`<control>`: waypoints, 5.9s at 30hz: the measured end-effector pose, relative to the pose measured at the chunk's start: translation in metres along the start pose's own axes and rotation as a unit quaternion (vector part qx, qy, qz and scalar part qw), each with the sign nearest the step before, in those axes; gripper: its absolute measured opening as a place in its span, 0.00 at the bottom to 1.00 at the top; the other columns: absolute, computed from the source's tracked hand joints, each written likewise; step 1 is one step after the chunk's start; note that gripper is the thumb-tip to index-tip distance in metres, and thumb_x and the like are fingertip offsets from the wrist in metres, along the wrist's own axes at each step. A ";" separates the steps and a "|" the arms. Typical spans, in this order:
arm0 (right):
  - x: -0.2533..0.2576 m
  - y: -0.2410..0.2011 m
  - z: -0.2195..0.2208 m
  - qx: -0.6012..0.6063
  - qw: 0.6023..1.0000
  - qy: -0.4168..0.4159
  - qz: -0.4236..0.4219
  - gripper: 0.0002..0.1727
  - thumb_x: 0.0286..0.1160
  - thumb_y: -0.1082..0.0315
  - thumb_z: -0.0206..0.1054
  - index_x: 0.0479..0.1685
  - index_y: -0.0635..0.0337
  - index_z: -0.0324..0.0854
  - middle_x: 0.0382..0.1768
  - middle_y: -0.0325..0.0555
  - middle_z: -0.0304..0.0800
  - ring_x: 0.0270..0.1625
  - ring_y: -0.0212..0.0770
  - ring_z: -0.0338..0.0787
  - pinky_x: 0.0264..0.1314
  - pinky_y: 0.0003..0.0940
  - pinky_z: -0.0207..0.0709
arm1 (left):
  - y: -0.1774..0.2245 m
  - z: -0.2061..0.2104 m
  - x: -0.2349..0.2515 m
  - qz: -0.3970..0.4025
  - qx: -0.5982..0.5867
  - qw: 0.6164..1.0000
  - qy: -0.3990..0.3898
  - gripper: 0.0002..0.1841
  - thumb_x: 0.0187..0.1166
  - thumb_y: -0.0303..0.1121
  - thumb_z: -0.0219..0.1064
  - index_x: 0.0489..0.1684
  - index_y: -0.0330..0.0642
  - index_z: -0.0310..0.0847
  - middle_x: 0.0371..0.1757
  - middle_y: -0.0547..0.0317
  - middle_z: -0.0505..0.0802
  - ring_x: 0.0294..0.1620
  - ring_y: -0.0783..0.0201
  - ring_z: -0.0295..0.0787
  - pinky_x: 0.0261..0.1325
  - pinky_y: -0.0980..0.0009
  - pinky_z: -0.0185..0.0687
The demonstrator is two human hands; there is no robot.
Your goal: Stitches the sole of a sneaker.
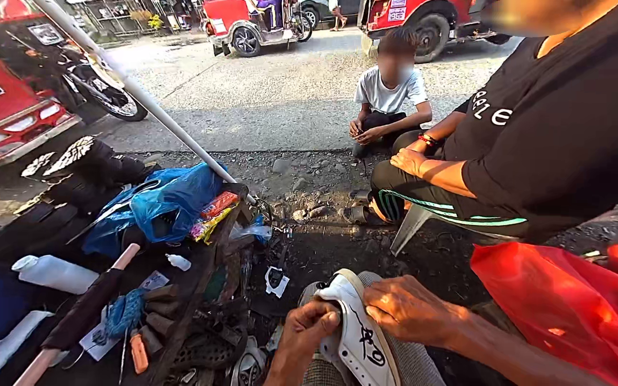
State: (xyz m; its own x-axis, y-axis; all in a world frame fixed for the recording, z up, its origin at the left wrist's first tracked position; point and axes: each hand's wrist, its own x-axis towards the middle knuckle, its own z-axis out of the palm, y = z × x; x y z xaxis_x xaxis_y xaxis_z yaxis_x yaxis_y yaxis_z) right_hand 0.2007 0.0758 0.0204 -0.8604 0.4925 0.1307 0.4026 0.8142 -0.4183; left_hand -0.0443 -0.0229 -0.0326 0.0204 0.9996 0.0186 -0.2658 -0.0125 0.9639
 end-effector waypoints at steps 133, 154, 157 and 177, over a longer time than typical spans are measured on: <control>-0.095 0.011 0.027 0.356 0.873 0.113 0.315 0.27 0.84 0.57 0.64 0.81 0.51 0.76 0.56 0.38 0.93 0.53 0.28 0.92 0.59 0.27 0.86 | 0.023 0.043 -0.016 -0.172 0.001 0.985 0.002 0.20 0.76 0.31 0.72 0.64 0.31 0.79 0.55 0.52 0.94 0.56 0.62 0.92 0.64 0.62 0.89; -0.047 -0.006 0.062 0.333 0.914 0.195 0.124 0.13 0.84 0.61 0.65 0.50 0.55 0.94 0.40 0.36 0.93 0.44 0.24 0.89 0.49 0.22 0.82 | -0.001 0.082 -0.016 -0.082 -0.031 0.975 0.205 0.08 0.69 0.17 0.66 0.41 0.31 0.88 0.38 0.52 0.96 0.41 0.65 0.95 0.50 0.65 0.93; -0.043 0.000 0.050 0.262 0.947 0.168 0.081 0.13 0.84 0.61 0.63 0.49 0.54 0.94 0.37 0.36 0.92 0.42 0.27 0.89 0.44 0.26 0.81 | -0.002 0.084 -0.016 -0.075 -0.025 0.974 0.213 0.07 0.68 0.17 0.66 0.39 0.32 0.89 0.37 0.53 0.96 0.40 0.65 0.95 0.49 0.66 0.93; 0.008 -0.011 0.008 0.052 0.995 -0.071 0.040 0.06 0.71 0.64 0.65 0.30 0.52 0.84 0.20 0.36 0.79 0.25 0.39 0.82 0.25 0.40 0.69 | -0.002 0.070 -0.016 -0.088 0.014 0.985 0.149 0.05 0.70 0.20 0.70 0.40 0.31 0.89 0.37 0.50 0.95 0.42 0.61 0.94 0.52 0.63 0.92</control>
State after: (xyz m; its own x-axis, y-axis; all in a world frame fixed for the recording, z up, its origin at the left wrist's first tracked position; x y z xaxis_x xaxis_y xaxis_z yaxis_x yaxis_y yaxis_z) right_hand 0.1871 0.0682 0.0188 -0.8650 0.5007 -0.0315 0.4437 0.7341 -0.5140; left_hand 0.0236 -0.0404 -0.0160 -0.2201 0.9493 -0.2246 -0.2570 0.1657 0.9521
